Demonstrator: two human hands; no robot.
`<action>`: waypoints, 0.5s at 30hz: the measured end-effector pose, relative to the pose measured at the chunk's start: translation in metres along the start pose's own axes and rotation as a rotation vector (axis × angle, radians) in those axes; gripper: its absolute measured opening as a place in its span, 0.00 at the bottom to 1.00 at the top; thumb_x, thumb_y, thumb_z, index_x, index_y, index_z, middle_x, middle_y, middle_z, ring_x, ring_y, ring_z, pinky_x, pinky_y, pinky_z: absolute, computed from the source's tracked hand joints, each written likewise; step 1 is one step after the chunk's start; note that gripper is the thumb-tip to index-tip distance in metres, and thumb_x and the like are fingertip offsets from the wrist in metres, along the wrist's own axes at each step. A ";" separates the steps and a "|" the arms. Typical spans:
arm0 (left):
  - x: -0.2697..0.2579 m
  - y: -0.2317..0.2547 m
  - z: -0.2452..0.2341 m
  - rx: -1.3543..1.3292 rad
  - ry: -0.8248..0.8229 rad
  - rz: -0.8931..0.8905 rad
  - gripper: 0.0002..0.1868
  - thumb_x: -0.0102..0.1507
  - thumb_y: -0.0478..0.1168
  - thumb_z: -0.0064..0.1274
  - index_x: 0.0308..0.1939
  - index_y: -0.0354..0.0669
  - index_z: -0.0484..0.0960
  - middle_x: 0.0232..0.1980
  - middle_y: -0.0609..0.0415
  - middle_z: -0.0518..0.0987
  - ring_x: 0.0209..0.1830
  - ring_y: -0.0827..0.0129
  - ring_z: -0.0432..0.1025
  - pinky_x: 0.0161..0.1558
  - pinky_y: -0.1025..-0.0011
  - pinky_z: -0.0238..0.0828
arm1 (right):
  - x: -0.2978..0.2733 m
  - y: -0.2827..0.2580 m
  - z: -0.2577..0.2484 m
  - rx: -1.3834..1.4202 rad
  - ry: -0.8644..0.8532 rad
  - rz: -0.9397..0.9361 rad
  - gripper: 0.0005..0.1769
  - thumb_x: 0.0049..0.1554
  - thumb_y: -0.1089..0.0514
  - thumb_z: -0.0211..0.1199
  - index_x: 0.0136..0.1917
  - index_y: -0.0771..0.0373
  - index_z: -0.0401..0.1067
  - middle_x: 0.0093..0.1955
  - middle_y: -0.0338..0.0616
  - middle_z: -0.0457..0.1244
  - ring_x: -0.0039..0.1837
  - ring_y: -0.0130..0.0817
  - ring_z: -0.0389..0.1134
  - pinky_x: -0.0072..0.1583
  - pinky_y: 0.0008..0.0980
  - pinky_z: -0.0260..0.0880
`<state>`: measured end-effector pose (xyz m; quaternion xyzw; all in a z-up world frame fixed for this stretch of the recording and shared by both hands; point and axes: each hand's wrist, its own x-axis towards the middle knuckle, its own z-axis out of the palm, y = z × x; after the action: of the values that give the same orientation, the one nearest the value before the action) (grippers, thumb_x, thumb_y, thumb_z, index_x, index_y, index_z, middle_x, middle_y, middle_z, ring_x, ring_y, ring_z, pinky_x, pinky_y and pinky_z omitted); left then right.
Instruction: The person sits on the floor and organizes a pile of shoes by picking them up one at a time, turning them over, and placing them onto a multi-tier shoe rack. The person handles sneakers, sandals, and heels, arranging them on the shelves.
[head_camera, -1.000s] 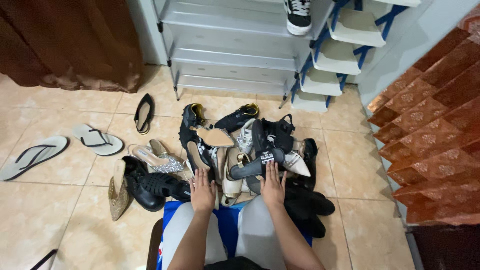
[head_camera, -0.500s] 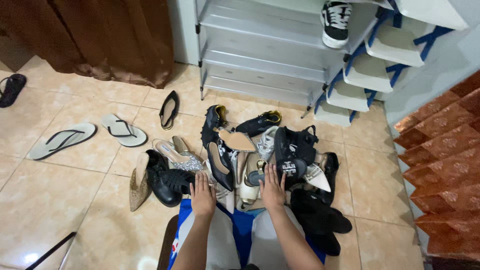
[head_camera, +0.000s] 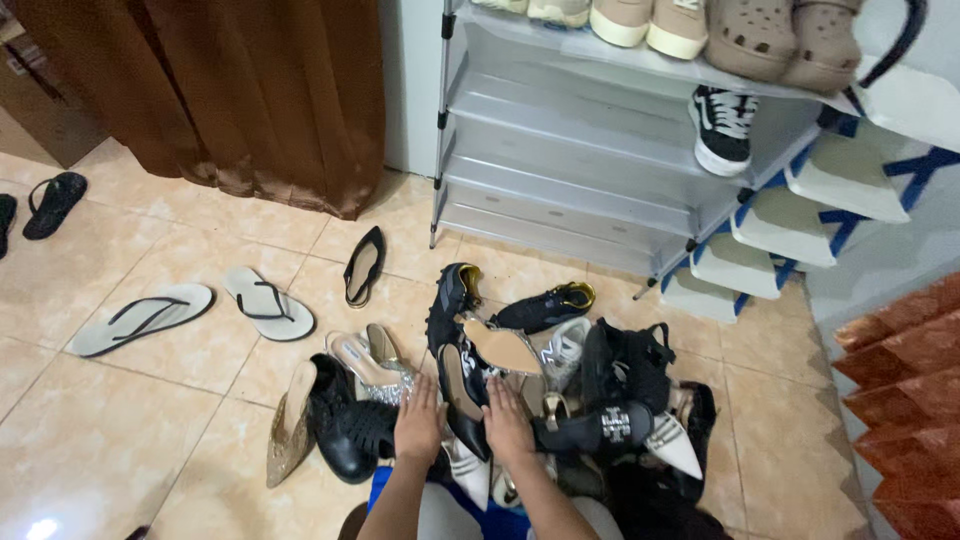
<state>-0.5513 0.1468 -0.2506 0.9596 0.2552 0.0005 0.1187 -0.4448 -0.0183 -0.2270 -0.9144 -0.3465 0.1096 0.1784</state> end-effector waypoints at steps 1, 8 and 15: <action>0.009 0.001 0.003 -0.025 -0.036 0.021 0.34 0.71 0.54 0.34 0.79 0.45 0.51 0.83 0.54 0.49 0.83 0.66 0.39 0.78 0.59 0.32 | 0.010 -0.002 0.007 0.005 -0.007 -0.019 0.35 0.66 0.52 0.48 0.81 0.64 0.46 0.83 0.51 0.46 0.83 0.43 0.42 0.80 0.40 0.40; 0.066 0.038 0.037 0.215 -0.375 0.250 0.37 0.71 0.52 0.36 0.81 0.44 0.46 0.86 0.55 0.42 0.85 0.64 0.32 0.79 0.55 0.22 | 0.078 0.010 0.024 -0.381 -0.009 -0.212 0.33 0.61 0.58 0.50 0.78 0.59 0.54 0.84 0.37 0.45 0.85 0.36 0.38 0.80 0.55 0.29; 0.096 0.108 0.051 0.197 -0.475 0.466 0.42 0.70 0.60 0.34 0.82 0.50 0.40 0.85 0.53 0.43 0.85 0.62 0.33 0.78 0.52 0.16 | 0.105 0.090 -0.012 -0.498 -0.160 0.085 0.36 0.63 0.51 0.50 0.83 0.52 0.51 0.86 0.22 0.30 0.85 0.39 0.30 0.84 0.58 0.25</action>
<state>-0.4124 0.0914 -0.2814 0.9723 -0.0068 -0.2202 0.0782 -0.3101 -0.0129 -0.2605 -0.9323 -0.3371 0.1002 -0.0846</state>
